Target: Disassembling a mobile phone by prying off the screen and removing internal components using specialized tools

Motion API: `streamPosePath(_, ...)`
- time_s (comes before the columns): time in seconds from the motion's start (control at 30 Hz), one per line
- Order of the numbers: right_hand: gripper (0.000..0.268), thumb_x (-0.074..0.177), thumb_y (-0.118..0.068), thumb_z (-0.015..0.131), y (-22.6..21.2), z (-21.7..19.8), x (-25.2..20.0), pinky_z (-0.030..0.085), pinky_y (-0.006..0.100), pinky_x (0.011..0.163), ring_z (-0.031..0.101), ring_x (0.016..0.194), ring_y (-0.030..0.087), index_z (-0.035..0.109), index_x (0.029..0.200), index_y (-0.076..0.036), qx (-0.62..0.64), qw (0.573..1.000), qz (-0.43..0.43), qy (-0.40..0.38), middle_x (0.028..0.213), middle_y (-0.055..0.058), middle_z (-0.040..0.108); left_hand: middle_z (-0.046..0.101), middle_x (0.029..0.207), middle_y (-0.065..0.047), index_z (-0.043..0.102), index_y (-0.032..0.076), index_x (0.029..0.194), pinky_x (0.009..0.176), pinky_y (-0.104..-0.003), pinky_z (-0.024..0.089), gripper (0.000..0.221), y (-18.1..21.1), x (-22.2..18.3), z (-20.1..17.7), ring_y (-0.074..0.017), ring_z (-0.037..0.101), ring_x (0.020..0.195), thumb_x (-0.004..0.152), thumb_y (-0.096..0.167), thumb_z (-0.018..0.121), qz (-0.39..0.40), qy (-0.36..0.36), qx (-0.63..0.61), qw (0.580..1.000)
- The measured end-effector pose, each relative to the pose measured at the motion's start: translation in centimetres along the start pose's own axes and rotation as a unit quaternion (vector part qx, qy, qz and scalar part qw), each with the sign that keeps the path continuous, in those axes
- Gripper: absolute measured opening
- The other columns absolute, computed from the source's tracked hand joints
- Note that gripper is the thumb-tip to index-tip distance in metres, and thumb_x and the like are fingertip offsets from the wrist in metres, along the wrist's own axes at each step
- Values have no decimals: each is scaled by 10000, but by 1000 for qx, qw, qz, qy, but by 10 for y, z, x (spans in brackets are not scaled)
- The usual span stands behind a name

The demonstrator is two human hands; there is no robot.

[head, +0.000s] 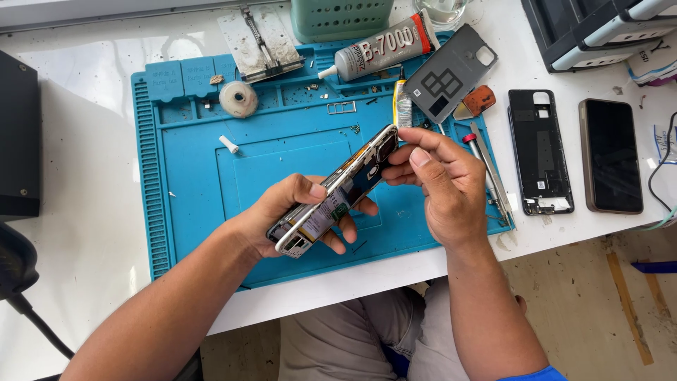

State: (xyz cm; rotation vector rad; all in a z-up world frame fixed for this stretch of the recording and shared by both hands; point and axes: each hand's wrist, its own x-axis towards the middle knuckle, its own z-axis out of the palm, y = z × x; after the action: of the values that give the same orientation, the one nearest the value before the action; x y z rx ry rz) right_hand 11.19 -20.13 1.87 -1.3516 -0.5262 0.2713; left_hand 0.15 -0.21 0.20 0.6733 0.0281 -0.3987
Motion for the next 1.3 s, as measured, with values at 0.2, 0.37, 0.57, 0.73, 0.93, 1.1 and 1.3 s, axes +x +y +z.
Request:
streamPosePath(0.2,373,1017,-163,556,-2,-2,0,678,409,797,774,869,284,615,1273,102,-3,1000,-1,-11,964,232,707,626,1145,-236,521,-117,1431,522,-328,612,891,10,3,3,-245,659,756,662,330,579,67,19,200,977)
streamPosePath(0.37,410,1011,-190,550,-7,2,-3,677,437,810,776,899,307,616,1295,98,30,999,0,-36,1012,257,725,652,1068,-140,434,-60,1529,489,-233,523,991,8,5,-8,-154,612,748,624,189,753,194,42,364,910)
streamPosePath(0.57,453,1012,-158,532,-7,-2,-4,668,441,837,762,953,317,560,1376,111,46,998,-20,-46,1093,287,723,658,1141,-173,404,-43,1538,674,-307,523,1091,15,2,12,-226,597,895,592,260,858,259,101,487,828)
streamPosePath(0.73,423,1015,-115,510,-7,-3,-5,663,466,835,754,955,316,581,1363,116,39,998,-34,-34,1105,290,726,647,1206,-199,379,-44,1531,753,-402,546,1097,13,-2,15,-319,619,1001,585,216,868,268,120,556,777)
streamPosePath(0.93,399,1009,-100,516,-10,-3,-3,664,466,815,753,953,329,622,1326,116,5,998,-50,-35,1105,317,729,651,1223,-258,374,-91,1523,761,-482,579,1112,10,-3,13,-421,661,1031,561,192,854,255,148,599,744)
streamPosePath(1.1,389,1006,-89,514,-6,-3,-2,661,460,816,737,988,324,634,1322,103,-9,998,-54,-36,1111,322,727,616,1254,-276,327,-89,1542,744,-567,574,1162,8,-3,13,-509,649,1046,544,182,858,251,160,655,695)
streamPosePath(1.3,382,1004,-90,519,0,-4,-1,662,467,832,733,1002,327,644,1306,106,-11,998,-54,-32,1110,314,732,597,1292,-249,313,-63,1559,713,-599,586,1189,8,-4,16,-542,652,1023,545,233,859,226,176,684,671)
